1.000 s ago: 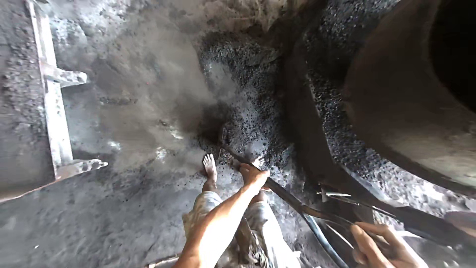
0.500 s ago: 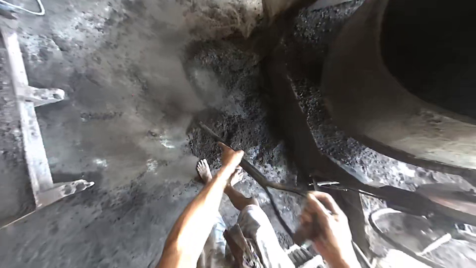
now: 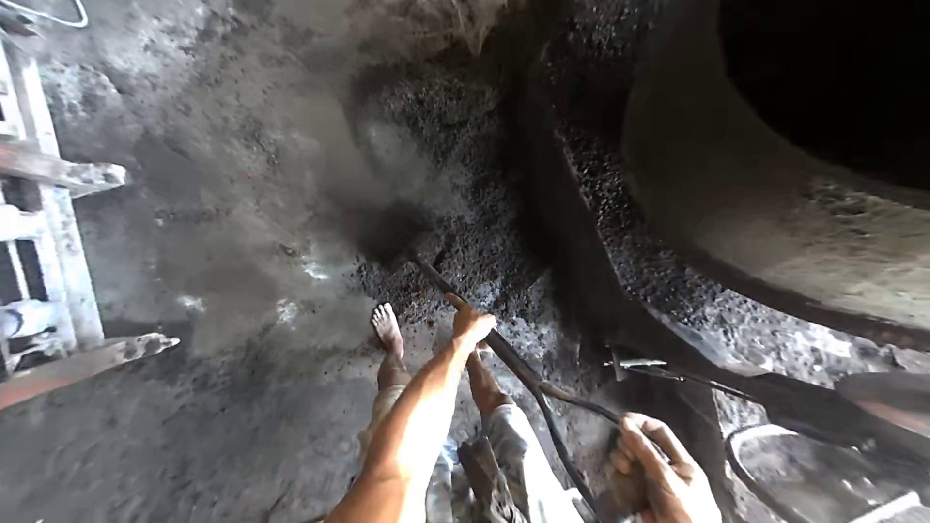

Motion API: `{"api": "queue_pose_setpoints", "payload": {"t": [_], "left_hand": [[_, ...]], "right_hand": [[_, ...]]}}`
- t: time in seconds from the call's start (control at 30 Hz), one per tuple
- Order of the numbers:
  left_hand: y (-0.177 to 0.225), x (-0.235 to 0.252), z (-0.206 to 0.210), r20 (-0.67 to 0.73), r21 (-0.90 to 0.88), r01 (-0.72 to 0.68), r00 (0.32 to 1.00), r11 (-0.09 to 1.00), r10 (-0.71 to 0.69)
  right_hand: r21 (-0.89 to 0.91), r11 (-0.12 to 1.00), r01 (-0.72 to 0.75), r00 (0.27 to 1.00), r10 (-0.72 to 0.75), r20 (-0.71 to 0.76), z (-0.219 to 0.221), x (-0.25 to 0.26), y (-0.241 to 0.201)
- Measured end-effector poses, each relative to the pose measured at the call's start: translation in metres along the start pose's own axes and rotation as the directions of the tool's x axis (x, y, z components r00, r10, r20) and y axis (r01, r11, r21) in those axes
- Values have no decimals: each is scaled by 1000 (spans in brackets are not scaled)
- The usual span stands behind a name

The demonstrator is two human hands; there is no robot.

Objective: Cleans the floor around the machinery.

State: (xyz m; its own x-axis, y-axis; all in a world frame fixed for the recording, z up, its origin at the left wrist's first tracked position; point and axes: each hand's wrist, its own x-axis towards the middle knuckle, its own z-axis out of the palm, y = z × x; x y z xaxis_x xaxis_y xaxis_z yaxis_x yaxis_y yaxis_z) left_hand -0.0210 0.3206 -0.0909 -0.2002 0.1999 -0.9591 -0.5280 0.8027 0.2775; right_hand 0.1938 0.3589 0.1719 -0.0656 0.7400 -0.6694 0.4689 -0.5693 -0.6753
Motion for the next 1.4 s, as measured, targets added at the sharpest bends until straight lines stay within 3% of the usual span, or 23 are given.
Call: {"api": "queue_pose_setpoints", "payload": {"t": [0.17, 0.27, 0.37, 0.5, 0.63, 0.7, 0.77, 0.83, 1.0, 1.1, 1.23, 1.4], "left_hand": [[-10, -12, 62, 120, -240, -10, 992, 971, 40], [-14, -25, 80, 79, -374, -83, 990, 924, 120], [-31, -41, 77, -18, -428, -115, 993, 896, 119], [-40, -52, -3, -196, -474, -144, 979, 869, 55], [-67, -11, -109, -339, -461, -156, 941, 874, -11], [-73, 5, -140, -323, -482, -95, 943, 871, -77], [-77, 18, -146, -269, -486, 2, 951, 874, -152], [-70, 26, -125, -215, -442, 45, 964, 896, -155], [-33, -6, 21, -1, -461, 66, 997, 885, -75], [-14, -19, 77, 82, -520, 81, 996, 850, -44], [-7, -46, 100, 209, -517, 84, 977, 852, 31], [6, -101, 88, 259, -558, 78, 962, 826, 84]], "right_hand": [[-199, 967, 158, 987, -152, 43, -54, -1, -24], [-277, 918, 282, 958, -282, 41, -63, 0, -41], [-238, 930, 282, 959, -272, 73, -73, -9, -49], [-195, 939, 283, 943, -235, 234, -29, 4, -38], [-126, 945, 302, 887, -230, 401, 88, 34, -4], [-67, 964, 257, 853, -193, 485, 137, 47, 16], [-68, 975, 213, 858, -153, 491, 155, 57, 30], [-132, 963, 234, 882, -153, 447, 137, 72, 25], [-395, 838, 376, 911, -255, 325, 3, 87, -29], [-490, 740, 461, 885, -345, 312, -42, 76, -55], [-561, 642, 522, 853, -391, 347, -63, 43, -79], [-477, 649, 592, 806, -488, 336, -56, -12, -107]]}}
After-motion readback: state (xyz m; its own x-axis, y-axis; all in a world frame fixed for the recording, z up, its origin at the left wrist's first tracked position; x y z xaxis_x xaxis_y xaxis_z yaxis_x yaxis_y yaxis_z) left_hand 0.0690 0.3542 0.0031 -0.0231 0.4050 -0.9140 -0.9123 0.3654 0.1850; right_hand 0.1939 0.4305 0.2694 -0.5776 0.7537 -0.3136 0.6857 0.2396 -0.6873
